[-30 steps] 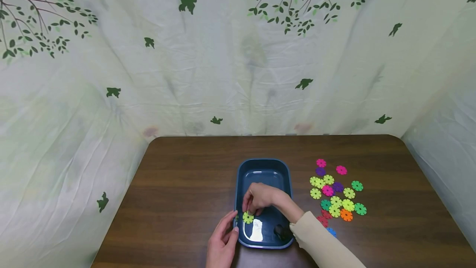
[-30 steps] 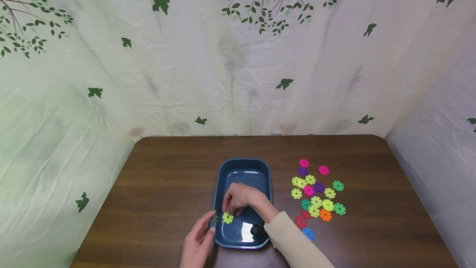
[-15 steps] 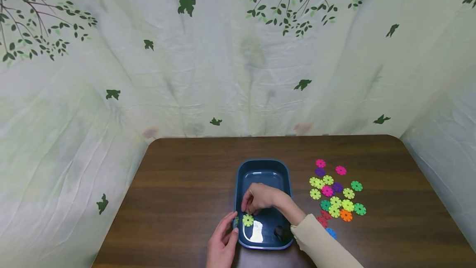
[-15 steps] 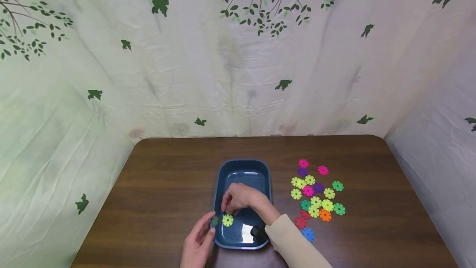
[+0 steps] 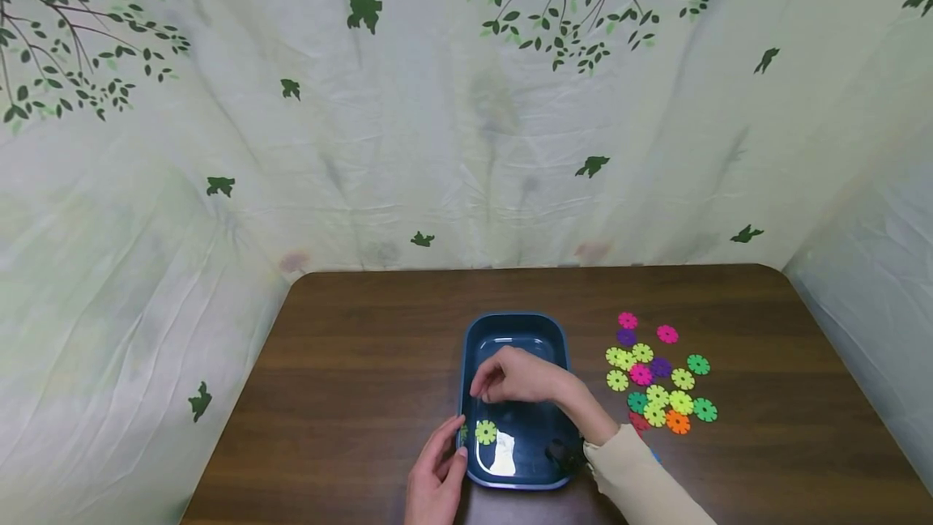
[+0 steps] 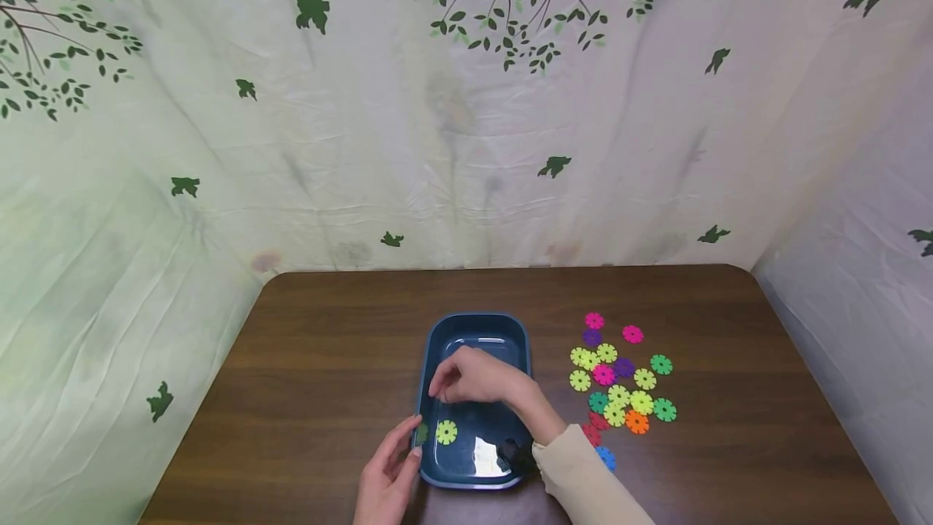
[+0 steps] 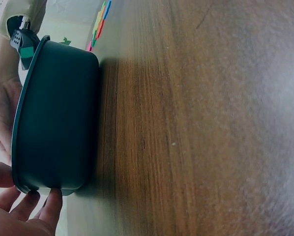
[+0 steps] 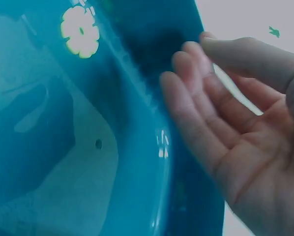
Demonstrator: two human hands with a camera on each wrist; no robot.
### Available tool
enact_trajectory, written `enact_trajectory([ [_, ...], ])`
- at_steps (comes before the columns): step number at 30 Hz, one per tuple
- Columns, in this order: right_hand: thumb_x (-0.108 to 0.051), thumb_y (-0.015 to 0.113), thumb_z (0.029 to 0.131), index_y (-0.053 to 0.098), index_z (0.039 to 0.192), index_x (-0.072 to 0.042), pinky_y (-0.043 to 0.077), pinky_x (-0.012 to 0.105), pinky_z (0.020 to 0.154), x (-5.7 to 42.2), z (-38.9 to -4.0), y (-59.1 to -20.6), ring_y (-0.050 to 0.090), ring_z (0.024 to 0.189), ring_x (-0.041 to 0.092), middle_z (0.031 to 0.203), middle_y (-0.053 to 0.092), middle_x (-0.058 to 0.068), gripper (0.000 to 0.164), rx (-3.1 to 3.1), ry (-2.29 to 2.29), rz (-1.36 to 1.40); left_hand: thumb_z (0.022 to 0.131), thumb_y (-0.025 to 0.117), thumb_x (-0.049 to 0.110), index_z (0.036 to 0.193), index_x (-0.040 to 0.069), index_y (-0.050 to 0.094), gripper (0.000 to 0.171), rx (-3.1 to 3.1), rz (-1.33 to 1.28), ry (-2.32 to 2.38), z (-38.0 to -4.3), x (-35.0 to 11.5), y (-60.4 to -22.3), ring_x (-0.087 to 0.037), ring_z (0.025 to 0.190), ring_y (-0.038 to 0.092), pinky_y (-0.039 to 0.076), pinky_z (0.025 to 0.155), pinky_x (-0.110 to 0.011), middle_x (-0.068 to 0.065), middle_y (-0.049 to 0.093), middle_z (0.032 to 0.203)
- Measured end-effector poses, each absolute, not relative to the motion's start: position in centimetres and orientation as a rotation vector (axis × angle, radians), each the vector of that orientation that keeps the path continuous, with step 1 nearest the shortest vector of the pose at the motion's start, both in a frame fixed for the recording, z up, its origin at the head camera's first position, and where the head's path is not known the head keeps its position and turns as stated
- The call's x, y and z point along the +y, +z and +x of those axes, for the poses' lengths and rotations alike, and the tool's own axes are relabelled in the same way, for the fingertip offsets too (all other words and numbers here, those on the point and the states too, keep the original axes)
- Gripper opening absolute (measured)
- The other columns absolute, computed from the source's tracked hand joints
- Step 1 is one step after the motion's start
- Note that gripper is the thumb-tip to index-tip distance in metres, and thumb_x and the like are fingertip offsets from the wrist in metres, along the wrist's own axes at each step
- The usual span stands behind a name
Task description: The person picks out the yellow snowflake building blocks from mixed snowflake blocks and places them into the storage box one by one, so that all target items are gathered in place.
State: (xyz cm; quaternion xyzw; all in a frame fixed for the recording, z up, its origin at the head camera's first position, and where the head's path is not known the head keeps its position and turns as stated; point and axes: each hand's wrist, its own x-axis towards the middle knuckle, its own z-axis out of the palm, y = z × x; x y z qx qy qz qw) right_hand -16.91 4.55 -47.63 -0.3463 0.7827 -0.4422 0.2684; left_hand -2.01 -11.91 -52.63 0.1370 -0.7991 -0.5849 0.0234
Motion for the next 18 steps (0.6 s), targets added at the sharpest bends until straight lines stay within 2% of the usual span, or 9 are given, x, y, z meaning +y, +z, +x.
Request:
enact_trajectory([
  [9, -0.009, 0.068, 0.092, 0.073, 0.107, -0.009, 0.053, 0.023, 0.078, 5.6, -15.9, -46.4, 0.063, 0.083, 0.008, 0.097, 0.07, -0.003, 0.016, 2.191, -1.237, -0.92, 0.092, 0.061, -0.001, 0.127, 0.016, 0.065, 0.039, -2.457, 0.406, -1.808, -2.0, -11.9, -52.8, -0.032, 0.12, 0.057, 0.053, 0.088, -0.036, -0.013, 0.056, 0.136],
  [18, -0.022, 0.07, 0.093, 0.07, 0.111, -0.025, 0.053, 0.028, 0.084, 7.4, -14.6, -45.7, 0.061, 0.091, 0.005, 0.101, 0.066, -0.016, 0.019, 2.291, -1.29, -0.868, 0.092, 0.062, -0.002, 0.127, 0.015, 0.065, 0.039, -2.422, 0.391, -1.822, -2.0, -11.8, -52.9, -0.031, 0.12, 0.057, 0.053, 0.088, -0.036, -0.014, 0.056, 0.136],
])
